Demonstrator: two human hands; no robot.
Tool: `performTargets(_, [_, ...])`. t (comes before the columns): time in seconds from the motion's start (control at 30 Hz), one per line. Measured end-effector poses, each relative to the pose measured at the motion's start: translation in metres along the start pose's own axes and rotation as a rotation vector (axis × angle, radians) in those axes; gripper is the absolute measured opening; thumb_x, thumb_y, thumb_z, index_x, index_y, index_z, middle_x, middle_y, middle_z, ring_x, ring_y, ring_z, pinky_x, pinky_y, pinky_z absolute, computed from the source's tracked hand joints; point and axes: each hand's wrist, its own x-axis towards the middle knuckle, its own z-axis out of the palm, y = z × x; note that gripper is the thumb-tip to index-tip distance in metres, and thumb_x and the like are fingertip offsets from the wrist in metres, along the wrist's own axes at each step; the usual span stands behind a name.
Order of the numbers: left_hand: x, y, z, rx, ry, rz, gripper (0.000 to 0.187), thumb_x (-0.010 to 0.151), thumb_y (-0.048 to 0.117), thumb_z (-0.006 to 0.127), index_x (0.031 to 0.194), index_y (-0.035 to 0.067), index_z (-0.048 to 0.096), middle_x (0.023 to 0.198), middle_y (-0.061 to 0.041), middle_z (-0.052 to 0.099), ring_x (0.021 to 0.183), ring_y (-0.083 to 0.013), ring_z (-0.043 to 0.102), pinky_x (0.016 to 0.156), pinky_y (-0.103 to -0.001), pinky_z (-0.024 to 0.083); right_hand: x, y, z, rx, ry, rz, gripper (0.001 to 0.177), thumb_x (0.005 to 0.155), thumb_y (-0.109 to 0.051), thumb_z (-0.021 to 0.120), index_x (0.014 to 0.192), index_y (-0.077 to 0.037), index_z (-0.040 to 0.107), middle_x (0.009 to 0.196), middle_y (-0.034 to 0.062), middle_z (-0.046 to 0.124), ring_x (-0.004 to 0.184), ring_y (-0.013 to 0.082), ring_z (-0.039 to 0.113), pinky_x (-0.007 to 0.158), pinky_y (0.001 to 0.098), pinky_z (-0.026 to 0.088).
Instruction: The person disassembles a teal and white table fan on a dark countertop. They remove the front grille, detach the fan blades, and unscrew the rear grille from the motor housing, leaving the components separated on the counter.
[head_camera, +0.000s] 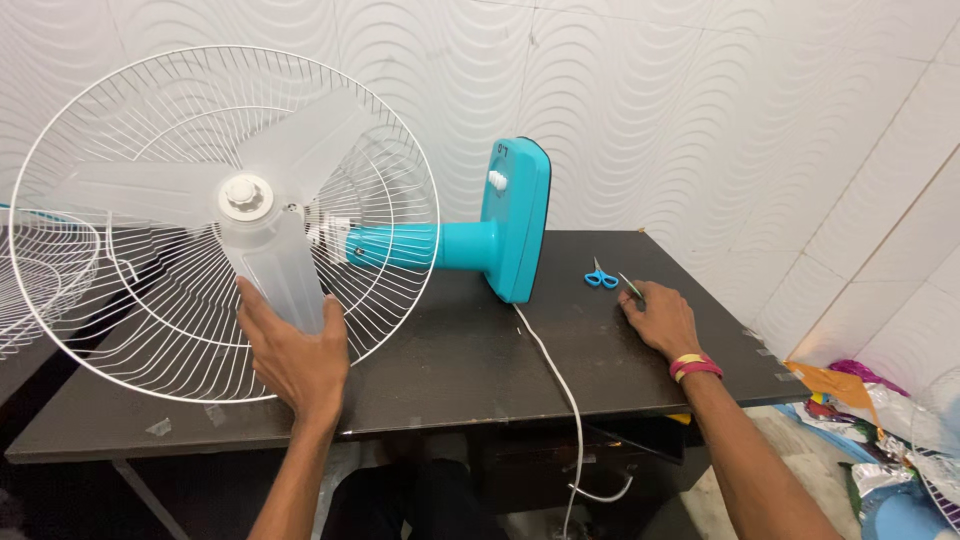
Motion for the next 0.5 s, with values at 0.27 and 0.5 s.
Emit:
performTargets(0.27, [0.0006, -0.0023, -0.0003, 0.019, 0.018, 0.022, 0.104, 0.083, 0.035, 0.076, 0.16, -0.008, 0.022, 0.142, -0.033, 0.046, 0.105, -0.0455, 0.068, 0.083, -0.055, 0.059, 0.0002, -0.0041, -0.0019, -0.034, -0.043, 0.069, 0.019, 0.09, -0.032, 0.068, 0.101, -0.022, 0.08, 0.093, 0.003, 0.079, 0.089, 0.0236, 0.076, 0.083, 0.0415, 0.057])
performTargets(0.5, [0.0007, -0.0023, -0.0003, -0.009, 0.002, 0.005, 0.103, 0.082, 0.035, 0.075, 0.16, -0.008, 0.023, 0.142, -0.032, 0.046, 0.104, -0.0451, 0.068, 0.081, -0.054, 0.06, 0.0021, 0.0006, 0.0011, -0.139, -0.076, 0.094, 0.021, 0.093, -0.039, 0.067, 0.102, -0.024, 0.08, 0.087, 0.0022, 0.081, 0.083, 0.0203, 0.077, 0.079, 0.0391, 0.058])
